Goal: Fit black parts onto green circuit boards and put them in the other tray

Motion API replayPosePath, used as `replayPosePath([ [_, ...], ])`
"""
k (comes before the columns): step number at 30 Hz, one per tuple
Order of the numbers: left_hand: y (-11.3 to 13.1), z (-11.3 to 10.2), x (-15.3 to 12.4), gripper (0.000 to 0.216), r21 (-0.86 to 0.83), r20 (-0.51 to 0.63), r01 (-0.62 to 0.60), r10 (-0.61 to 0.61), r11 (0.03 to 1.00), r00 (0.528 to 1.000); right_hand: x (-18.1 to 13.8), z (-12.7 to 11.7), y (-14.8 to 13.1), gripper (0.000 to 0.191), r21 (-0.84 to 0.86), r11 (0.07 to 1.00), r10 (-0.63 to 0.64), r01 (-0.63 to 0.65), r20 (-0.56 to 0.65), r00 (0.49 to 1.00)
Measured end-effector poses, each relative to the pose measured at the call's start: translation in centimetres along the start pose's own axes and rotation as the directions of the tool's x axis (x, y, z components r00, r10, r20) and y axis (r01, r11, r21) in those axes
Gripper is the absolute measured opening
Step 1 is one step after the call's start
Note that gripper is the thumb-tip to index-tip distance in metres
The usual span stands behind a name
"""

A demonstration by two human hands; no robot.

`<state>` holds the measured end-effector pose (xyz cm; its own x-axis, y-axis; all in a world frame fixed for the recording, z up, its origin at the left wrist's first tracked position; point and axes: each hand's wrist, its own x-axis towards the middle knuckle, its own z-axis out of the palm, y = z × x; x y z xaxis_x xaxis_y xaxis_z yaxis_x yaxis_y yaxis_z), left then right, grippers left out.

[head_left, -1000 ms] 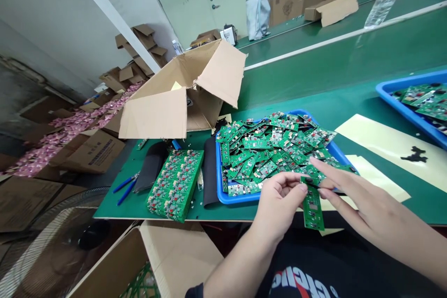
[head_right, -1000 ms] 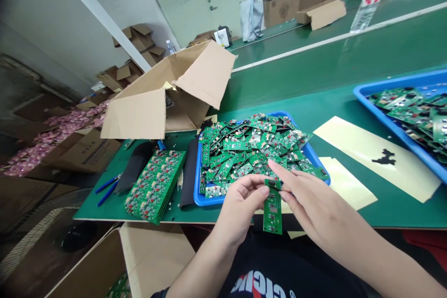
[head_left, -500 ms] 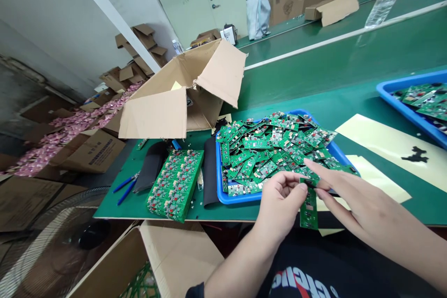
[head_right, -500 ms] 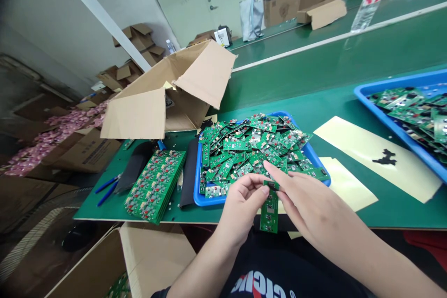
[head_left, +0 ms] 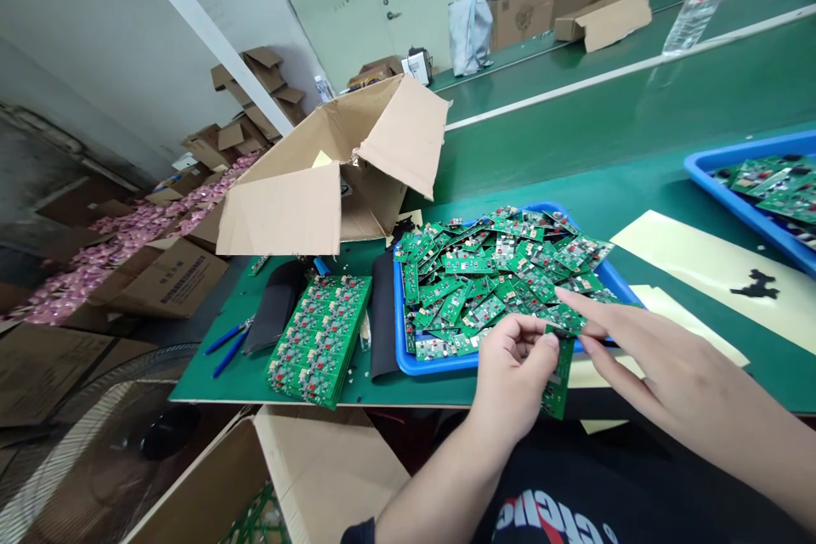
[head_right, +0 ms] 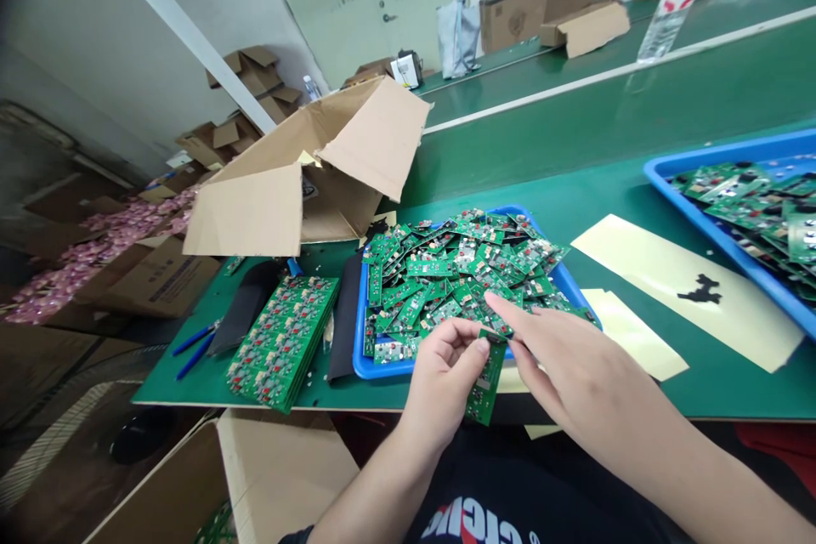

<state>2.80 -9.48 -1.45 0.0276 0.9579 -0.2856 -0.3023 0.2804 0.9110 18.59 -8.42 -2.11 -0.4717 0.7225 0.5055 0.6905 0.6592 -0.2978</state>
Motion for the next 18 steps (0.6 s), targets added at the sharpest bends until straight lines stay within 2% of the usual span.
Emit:
replayPosePath([
  [5,-0.2,-0.3,0.0,0.026,0.083,0.052,-0.045,0.041,0.996,0.998,-0.2,0.5,0.3,0.038,-0.015,1.000,-0.010,0.009,-0.066,0.998],
  [8,-0.3,-0.6,0.0,0.023,0.146,0.112,-0.070,0.054,0.987,0.992,-0.2,0.5,0.4,0.038,-0.019,0.997,-0.076,0.075,-0.102,0.992],
  [13,-0.1,-1.0,0.3,0.016,0.217,0.205,-0.099,0.054,0.971,0.977,-0.2,0.5,0.9,0.054,0.018,0.974,-0.222,0.224,-0.099,0.970],
  [18,-0.3,-1.1,0.5,0.011,0.273,0.277,-0.091,0.013,0.958,0.961,-0.3,0.8,0.9,0.052,0.061,0.975,-0.210,0.215,-0.078,0.975],
])
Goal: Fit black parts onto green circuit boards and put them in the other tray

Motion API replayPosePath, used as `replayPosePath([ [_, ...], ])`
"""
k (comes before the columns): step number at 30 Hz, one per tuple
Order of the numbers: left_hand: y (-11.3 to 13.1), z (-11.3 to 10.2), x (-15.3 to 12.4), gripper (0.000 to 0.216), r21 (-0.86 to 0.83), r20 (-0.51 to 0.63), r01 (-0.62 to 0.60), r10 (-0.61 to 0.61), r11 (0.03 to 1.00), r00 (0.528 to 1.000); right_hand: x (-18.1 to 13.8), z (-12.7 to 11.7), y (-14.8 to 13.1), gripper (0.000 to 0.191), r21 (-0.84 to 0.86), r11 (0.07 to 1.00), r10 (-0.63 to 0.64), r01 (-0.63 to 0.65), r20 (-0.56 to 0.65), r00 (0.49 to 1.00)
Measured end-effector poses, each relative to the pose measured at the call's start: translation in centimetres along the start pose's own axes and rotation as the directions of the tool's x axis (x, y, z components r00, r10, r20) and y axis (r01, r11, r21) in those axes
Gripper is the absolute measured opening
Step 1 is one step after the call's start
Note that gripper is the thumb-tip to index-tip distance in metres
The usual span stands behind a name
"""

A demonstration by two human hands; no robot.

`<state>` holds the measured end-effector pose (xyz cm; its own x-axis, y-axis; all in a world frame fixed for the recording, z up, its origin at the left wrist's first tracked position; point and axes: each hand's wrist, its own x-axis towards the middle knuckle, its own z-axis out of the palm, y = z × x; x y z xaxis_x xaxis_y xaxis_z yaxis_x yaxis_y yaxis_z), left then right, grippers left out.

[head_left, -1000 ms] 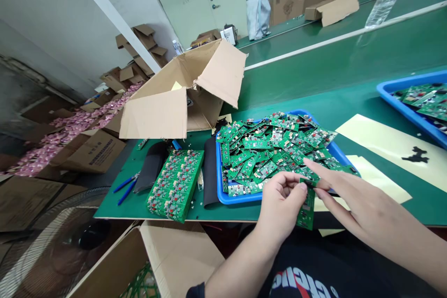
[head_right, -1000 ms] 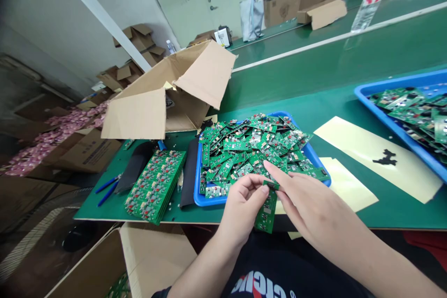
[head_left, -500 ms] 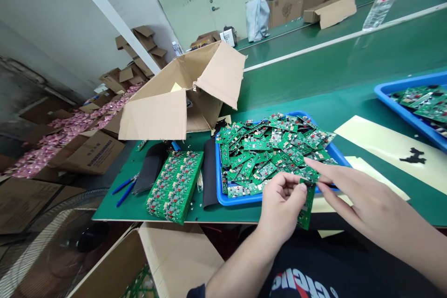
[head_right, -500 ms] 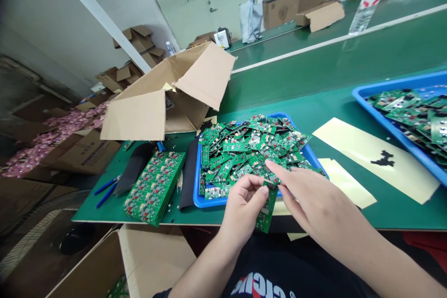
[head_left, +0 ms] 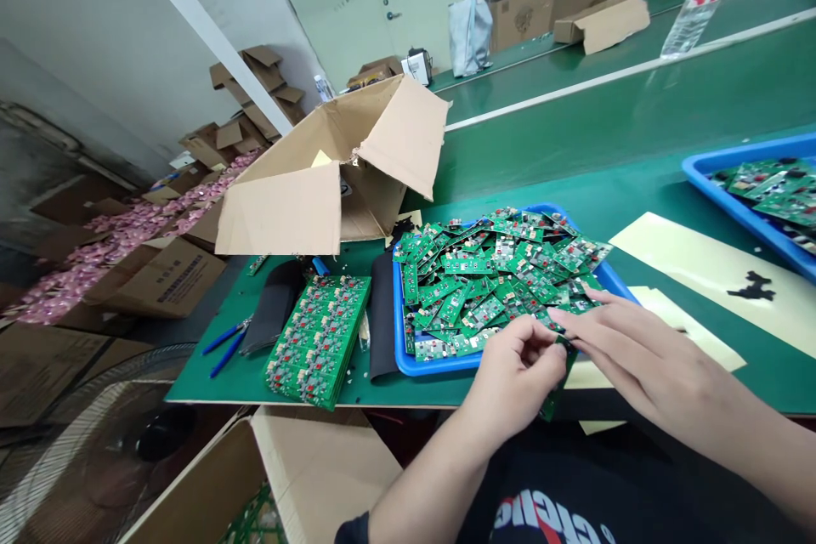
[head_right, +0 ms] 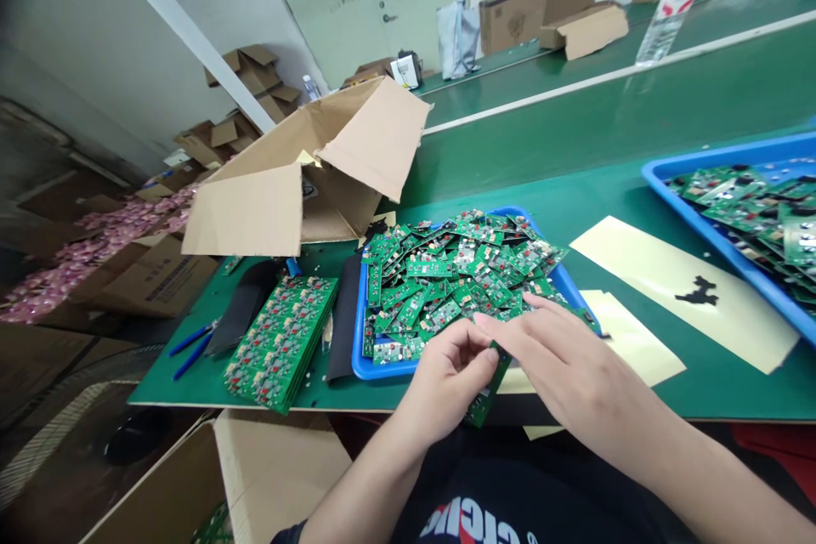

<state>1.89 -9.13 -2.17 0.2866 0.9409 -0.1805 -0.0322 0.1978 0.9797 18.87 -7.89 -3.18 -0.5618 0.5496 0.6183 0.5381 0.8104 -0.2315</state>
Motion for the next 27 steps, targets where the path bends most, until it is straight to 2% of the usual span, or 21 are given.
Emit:
replayPosePath([
  [3,-0.4,0.3,-0.2,0.011,0.058,0.007,-0.014,0.013,0.998,1.000,0.1,-0.4,0.0,0.050,0.016,0.997,0.071,-0.070,-0.055,0.996],
  [5,-0.6,0.3,-0.3,0.009,0.166,-0.073,-0.104,0.118,0.981,0.990,-0.1,-0.9,0.2,0.047,0.044,0.988,0.150,-0.147,-0.070,0.986],
  [7,-0.7,0.1,-0.4,0.007,0.322,-0.135,-0.250,0.306,0.913,0.942,-0.5,-1.3,0.5,0.044,0.075,0.966,0.251,-0.249,-0.030,0.967],
  [9,-0.8,-0.2,-0.4,0.005,0.463,-0.105,-0.389,0.485,0.796,0.868,-0.8,-1.5,0.7,0.041,0.105,0.931,0.345,-0.348,0.052,0.937],
  [11,-0.8,-0.4,-0.4,0.006,0.557,-0.044,-0.475,0.595,0.681,0.803,-0.6,-1.6,0.5,0.035,0.157,0.891,0.412,-0.426,0.116,0.904],
  [13,-0.7,-0.5,-0.5,0.008,0.611,-0.010,-0.505,0.644,0.610,0.765,0.0,-1.5,-0.1,0.029,0.237,0.828,0.485,-0.508,0.153,0.861],
  [17,-0.6,-0.4,-0.6,0.012,0.641,-0.005,-0.518,0.677,0.567,0.736,1.6,-1.5,-1.1,0.027,0.359,0.650,0.641,-0.670,0.216,0.737],
  [19,-0.6,-0.4,-0.6,0.014,0.633,0.010,-0.541,0.694,0.553,0.720,1.9,-1.5,-1.3,0.025,0.393,0.606,0.668,-0.692,0.220,0.710],
  [22,-0.7,-0.6,-0.7,0.016,0.562,0.022,-0.573,0.682,0.596,0.731,1.7,-1.6,-1.0,0.022,0.434,0.593,0.658,-0.679,0.226,0.719],
  [24,-0.7,-0.8,-0.7,0.018,0.489,-0.001,-0.547,0.627,0.680,0.779,1.5,-1.8,-0.8,0.022,0.446,0.598,0.637,-0.666,0.240,0.732],
  [27,-0.5,-0.9,-0.8,0.027,0.402,-0.047,-0.433,0.491,0.807,0.870,1.4,-1.9,-0.7,0.021,0.453,0.619,0.604,-0.642,0.248,0.758],
])
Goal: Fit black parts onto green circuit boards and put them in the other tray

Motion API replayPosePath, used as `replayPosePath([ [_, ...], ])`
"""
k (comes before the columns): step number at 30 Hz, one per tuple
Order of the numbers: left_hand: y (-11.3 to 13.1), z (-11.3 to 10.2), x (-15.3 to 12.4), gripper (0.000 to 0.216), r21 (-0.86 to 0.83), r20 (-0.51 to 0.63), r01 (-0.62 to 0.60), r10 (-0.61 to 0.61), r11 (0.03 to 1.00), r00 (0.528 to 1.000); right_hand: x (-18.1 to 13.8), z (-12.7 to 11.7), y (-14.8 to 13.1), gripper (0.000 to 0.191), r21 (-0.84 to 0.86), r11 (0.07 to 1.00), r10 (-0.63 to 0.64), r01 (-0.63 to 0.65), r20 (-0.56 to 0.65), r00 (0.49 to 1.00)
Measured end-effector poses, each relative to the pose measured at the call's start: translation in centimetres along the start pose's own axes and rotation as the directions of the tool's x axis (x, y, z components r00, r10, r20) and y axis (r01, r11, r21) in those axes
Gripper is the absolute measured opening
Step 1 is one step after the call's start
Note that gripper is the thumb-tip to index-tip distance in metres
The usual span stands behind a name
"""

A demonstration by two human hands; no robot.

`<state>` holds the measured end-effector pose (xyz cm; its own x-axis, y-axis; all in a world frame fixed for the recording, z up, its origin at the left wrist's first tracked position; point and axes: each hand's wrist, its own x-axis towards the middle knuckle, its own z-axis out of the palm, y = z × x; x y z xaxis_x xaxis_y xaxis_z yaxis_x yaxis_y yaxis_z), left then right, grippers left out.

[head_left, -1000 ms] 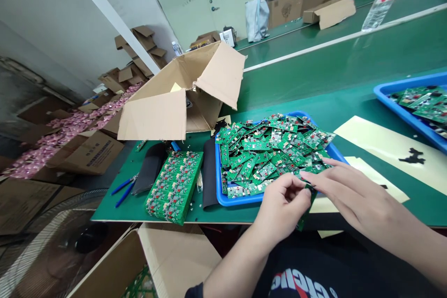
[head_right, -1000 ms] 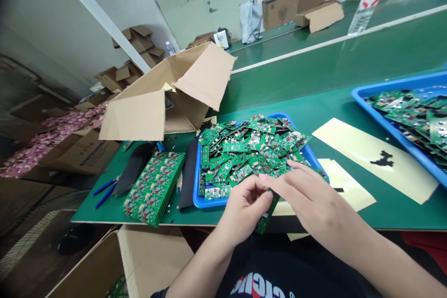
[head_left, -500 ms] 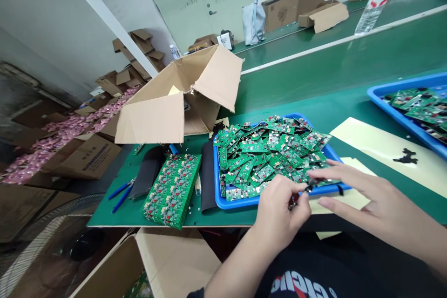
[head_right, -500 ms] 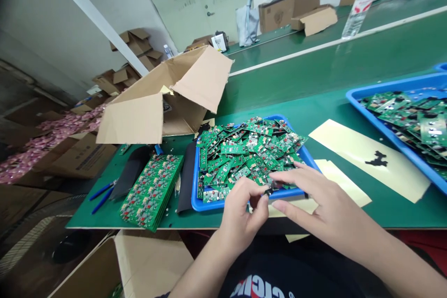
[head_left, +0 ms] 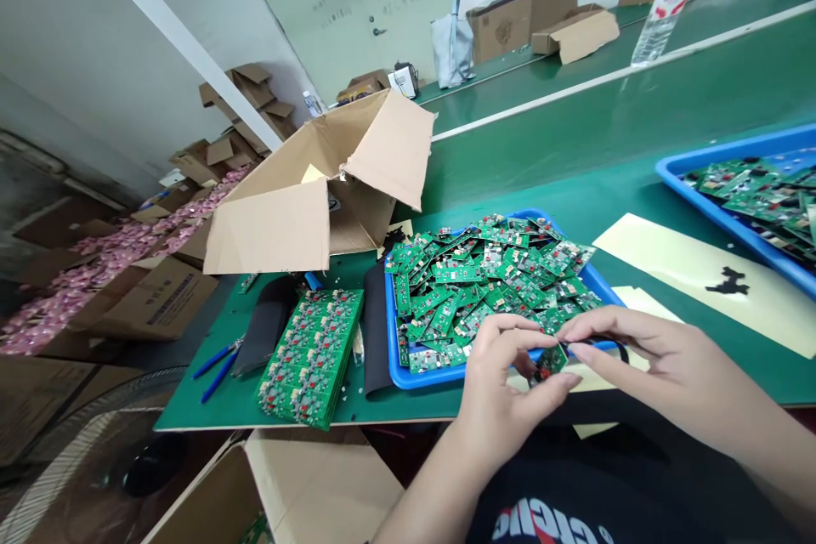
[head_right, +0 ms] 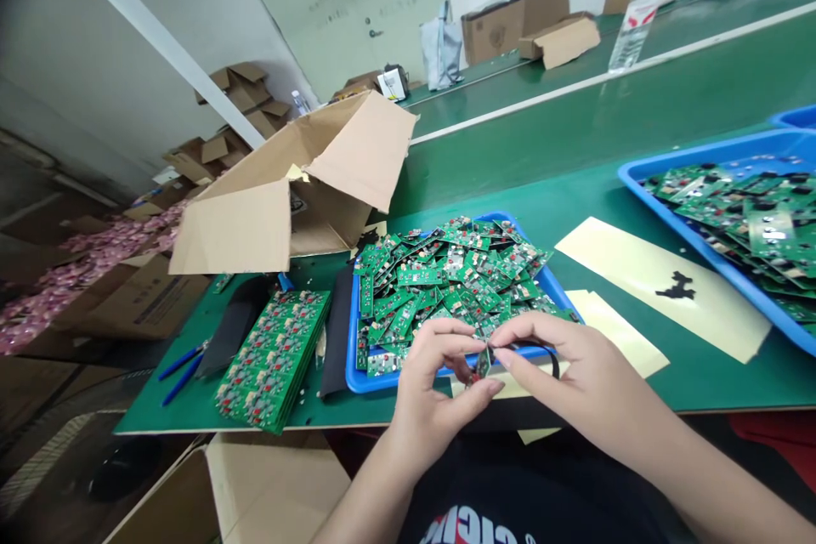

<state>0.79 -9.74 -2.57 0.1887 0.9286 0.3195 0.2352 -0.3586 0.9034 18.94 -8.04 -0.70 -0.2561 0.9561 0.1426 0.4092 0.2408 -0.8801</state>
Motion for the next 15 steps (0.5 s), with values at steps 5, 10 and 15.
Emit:
replayPosePath([
  [5,0.16,0.10,0.33,0.030,0.052,0.005,0.068,-0.068,0.996,0.998,-0.30,0.14,0.28,0.017,-0.026,0.992,-0.120,0.121,0.055,0.991],
  [10,0.05,0.11,0.75,0.018,0.305,-0.127,-0.199,0.247,0.931,0.961,-0.48,0.27,0.32,0.012,-0.058,0.954,-0.296,0.295,-0.015,0.955],
  [15,-0.10,0.14,0.81,0.016,0.325,-0.165,-0.318,0.385,0.891,0.908,-0.61,0.29,0.14,0.018,-0.103,0.925,-0.369,0.365,-0.021,0.929],
])
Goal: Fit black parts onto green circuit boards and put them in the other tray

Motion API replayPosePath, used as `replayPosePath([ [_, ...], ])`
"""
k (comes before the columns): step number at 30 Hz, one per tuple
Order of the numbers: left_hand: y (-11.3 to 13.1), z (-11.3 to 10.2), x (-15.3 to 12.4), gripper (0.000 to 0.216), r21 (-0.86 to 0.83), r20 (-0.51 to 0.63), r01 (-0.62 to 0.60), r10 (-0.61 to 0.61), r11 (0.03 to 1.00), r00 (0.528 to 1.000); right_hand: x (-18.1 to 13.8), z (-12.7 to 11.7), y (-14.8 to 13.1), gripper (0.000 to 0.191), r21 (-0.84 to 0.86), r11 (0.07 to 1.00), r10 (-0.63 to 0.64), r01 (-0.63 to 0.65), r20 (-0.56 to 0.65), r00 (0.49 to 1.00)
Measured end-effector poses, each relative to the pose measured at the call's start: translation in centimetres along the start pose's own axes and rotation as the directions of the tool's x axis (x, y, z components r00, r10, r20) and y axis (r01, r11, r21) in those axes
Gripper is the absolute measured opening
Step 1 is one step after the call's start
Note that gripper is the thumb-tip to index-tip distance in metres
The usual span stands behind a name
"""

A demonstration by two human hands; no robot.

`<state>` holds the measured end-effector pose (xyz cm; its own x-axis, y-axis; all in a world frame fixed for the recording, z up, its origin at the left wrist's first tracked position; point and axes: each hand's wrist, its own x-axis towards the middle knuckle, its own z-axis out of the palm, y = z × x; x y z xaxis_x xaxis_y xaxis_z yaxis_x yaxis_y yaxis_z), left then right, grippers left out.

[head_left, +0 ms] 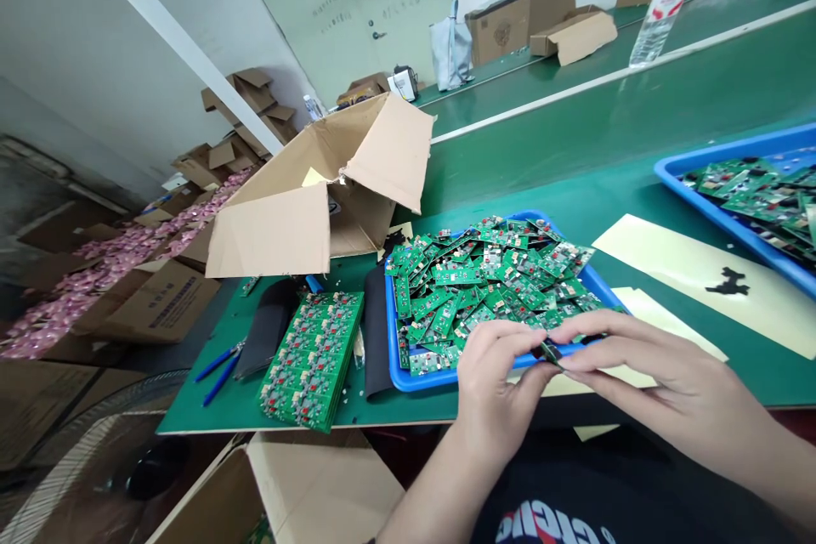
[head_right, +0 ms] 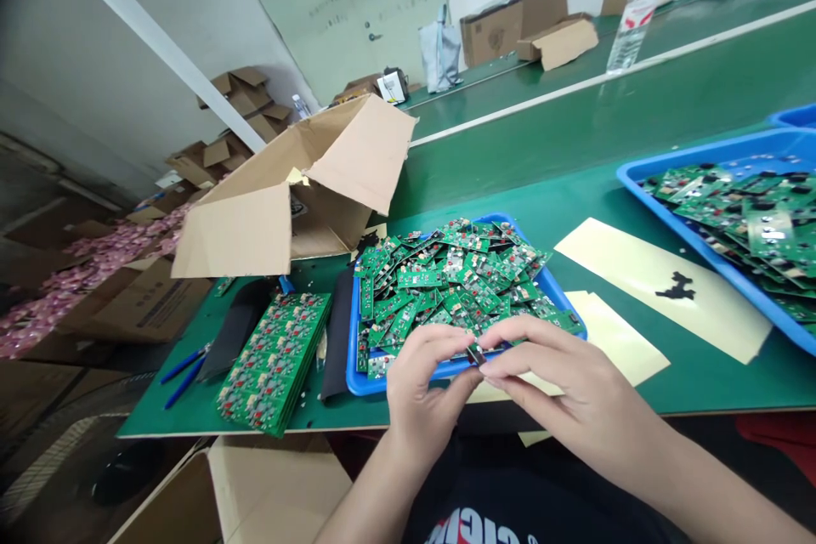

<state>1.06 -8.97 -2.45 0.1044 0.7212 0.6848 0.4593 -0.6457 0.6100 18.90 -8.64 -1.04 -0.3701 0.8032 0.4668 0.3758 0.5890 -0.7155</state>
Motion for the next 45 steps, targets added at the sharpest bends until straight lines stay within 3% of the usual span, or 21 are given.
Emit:
replayPosePath([
  [8,-0.4,-0.5,-0.1,0.021,0.065,-0.110,-0.051,0.058,0.997,0.992,-0.7,-0.9,1.2,0.010,-0.065,0.993,-0.089,0.095,0.087,0.992],
  [10,-0.6,-1.1,0.2,0.022,0.111,-0.148,-0.075,0.091,0.991,0.985,-0.9,-1.5,1.3,0.007,-0.077,0.996,-0.048,0.051,0.039,0.998],
  [14,-0.6,-1.6,0.5,0.022,0.170,-0.130,-0.148,0.171,0.974,0.977,-0.2,-2.1,0.2,0.021,-0.084,0.989,0.111,-0.124,-0.139,0.984],
  [19,-0.2,-1.5,0.4,0.017,0.183,-0.094,-0.228,0.248,0.956,0.964,1.7,-0.6,-1.8,0.031,0.016,0.964,0.261,-0.264,0.098,0.960],
  [26,-0.5,-2.0,0.2,0.022,0.227,-0.090,-0.250,0.275,0.941,0.957,1.6,0.7,-2.0,0.038,0.276,0.826,0.448,-0.491,0.204,0.870],
  [30,-0.6,-2.1,0.4,0.019,0.231,-0.089,-0.253,0.280,0.939,0.956,2.0,0.8,-2.0,0.038,0.388,0.758,0.463,-0.525,0.246,0.851],
  [38,-0.9,-2.1,0.6,0.023,0.236,-0.084,-0.213,0.238,0.948,0.968,2.4,0.4,-1.4,0.025,0.414,0.745,0.486,-0.523,0.201,0.851],
  [42,-0.9,-2.1,0.6,0.023,0.239,-0.096,-0.205,0.233,0.949,0.968,2.3,0.6,-1.4,0.029,0.511,0.662,0.462,-0.548,0.298,0.835],
  [45,-0.8,-2.2,0.7,0.022,0.235,-0.079,-0.221,0.246,0.946,0.966,2.5,0.8,-1.4,0.029,0.548,0.565,0.458,-0.617,0.414,0.787],
])
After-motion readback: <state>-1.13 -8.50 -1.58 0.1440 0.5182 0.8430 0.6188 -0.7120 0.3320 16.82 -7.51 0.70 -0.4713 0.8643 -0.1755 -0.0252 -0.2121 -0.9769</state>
